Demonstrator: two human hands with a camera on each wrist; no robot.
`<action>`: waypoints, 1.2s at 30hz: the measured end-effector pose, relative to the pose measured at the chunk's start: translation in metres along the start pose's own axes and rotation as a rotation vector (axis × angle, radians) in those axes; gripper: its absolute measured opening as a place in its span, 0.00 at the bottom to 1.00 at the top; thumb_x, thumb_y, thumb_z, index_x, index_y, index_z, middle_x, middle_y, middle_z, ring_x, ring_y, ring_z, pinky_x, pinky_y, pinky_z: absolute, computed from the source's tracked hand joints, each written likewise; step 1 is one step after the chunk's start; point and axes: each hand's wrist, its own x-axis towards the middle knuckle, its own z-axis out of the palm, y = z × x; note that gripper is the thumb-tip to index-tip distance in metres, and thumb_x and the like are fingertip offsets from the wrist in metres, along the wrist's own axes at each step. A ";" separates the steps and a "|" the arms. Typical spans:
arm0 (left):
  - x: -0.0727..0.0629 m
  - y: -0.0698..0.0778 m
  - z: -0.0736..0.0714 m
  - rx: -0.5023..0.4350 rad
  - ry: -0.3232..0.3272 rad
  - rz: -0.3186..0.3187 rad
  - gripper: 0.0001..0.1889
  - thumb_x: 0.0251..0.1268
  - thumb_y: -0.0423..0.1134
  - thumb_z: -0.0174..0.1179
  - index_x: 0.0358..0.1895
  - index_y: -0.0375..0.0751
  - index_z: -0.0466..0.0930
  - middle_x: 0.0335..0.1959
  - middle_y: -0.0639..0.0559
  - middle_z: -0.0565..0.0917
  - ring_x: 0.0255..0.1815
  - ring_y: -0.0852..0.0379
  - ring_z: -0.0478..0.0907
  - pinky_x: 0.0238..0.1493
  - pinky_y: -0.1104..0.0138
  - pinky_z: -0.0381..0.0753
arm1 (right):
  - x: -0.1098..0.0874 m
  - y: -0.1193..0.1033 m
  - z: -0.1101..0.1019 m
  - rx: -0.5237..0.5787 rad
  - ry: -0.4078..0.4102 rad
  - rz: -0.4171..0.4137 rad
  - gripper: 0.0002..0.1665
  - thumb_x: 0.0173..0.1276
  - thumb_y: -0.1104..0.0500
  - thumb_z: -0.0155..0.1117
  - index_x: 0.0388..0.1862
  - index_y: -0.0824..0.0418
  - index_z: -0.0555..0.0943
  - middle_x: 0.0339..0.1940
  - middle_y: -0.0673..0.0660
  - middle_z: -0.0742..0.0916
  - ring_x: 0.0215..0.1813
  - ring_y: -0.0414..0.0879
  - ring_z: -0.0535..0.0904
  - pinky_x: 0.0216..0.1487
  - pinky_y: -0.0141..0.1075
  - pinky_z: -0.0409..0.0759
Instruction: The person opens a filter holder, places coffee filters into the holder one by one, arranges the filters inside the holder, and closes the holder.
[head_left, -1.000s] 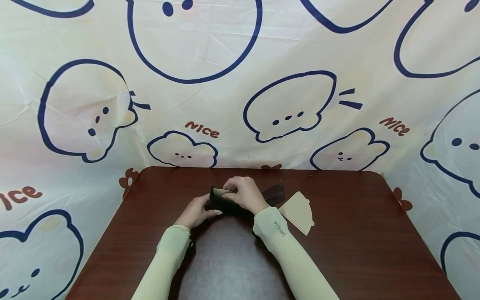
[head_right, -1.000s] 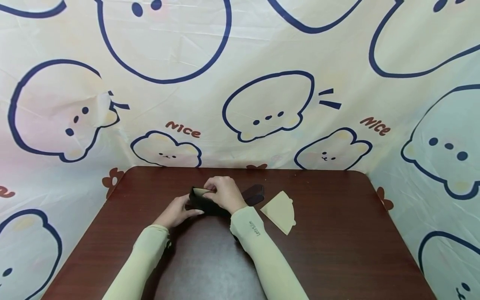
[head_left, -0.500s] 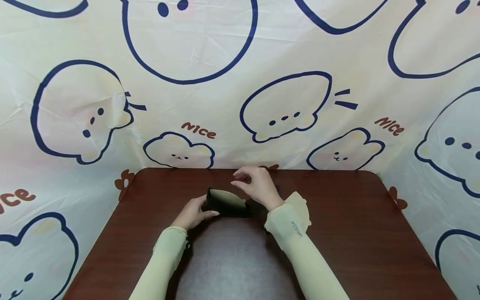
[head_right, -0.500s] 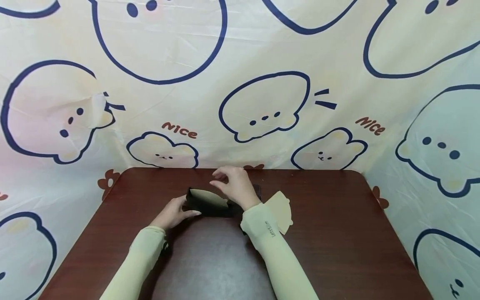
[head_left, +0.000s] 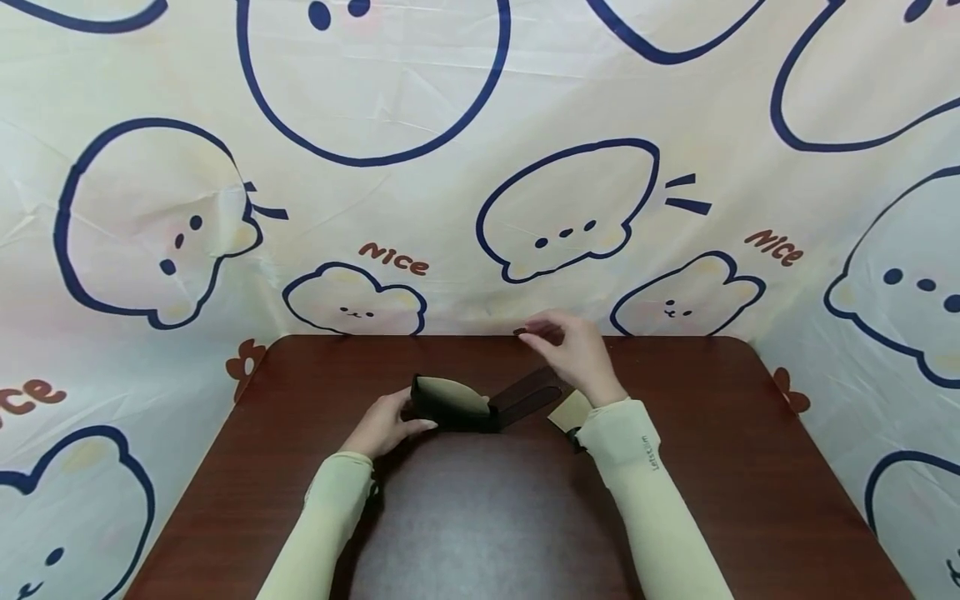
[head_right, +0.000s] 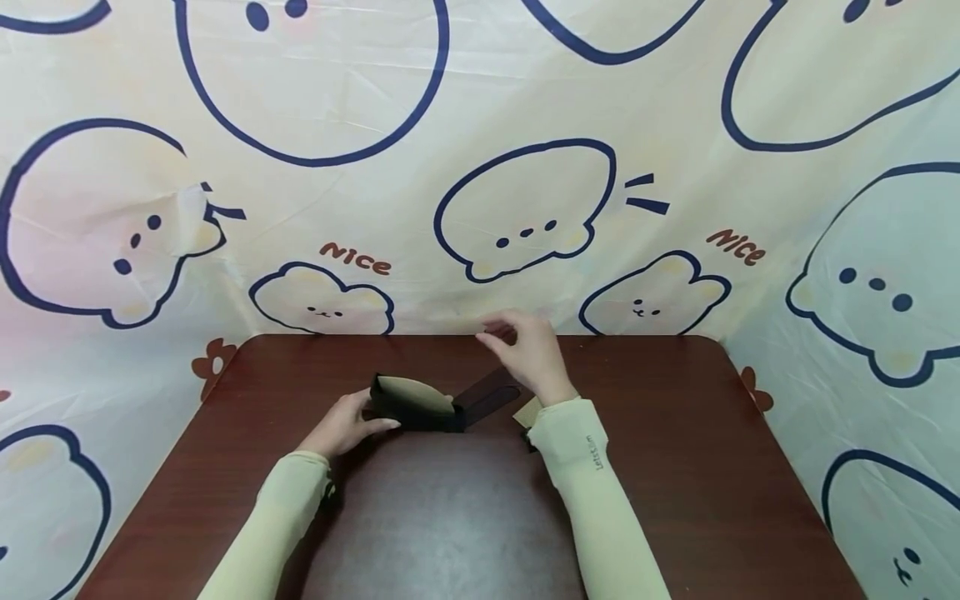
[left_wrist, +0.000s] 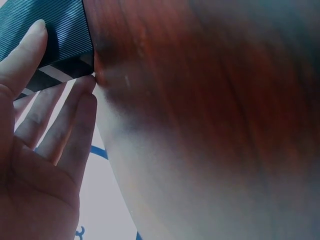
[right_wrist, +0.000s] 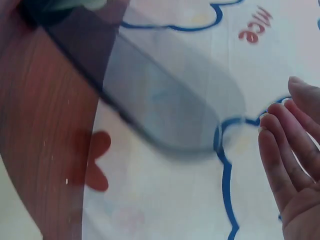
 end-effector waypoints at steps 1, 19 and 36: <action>0.000 0.000 0.000 -0.002 0.003 0.006 0.23 0.64 0.47 0.73 0.62 0.50 0.81 0.53 0.51 0.88 0.56 0.47 0.84 0.58 0.48 0.82 | -0.001 0.004 -0.004 -0.002 0.010 0.007 0.11 0.72 0.53 0.72 0.50 0.55 0.89 0.46 0.53 0.91 0.47 0.48 0.87 0.52 0.46 0.85; -0.001 0.002 -0.002 -0.008 0.003 -0.005 0.23 0.65 0.46 0.73 0.62 0.52 0.80 0.55 0.51 0.87 0.58 0.47 0.83 0.59 0.48 0.82 | -0.033 0.092 -0.051 -0.146 -0.052 0.248 0.17 0.74 0.55 0.69 0.56 0.61 0.85 0.50 0.62 0.89 0.50 0.57 0.84 0.52 0.53 0.84; 0.000 0.002 0.001 -0.013 0.003 -0.007 0.22 0.65 0.45 0.73 0.60 0.52 0.81 0.55 0.51 0.87 0.58 0.47 0.83 0.58 0.47 0.82 | -0.051 0.150 -0.005 -0.113 -0.297 0.508 0.37 0.59 0.51 0.82 0.64 0.63 0.80 0.51 0.64 0.83 0.46 0.55 0.78 0.43 0.44 0.83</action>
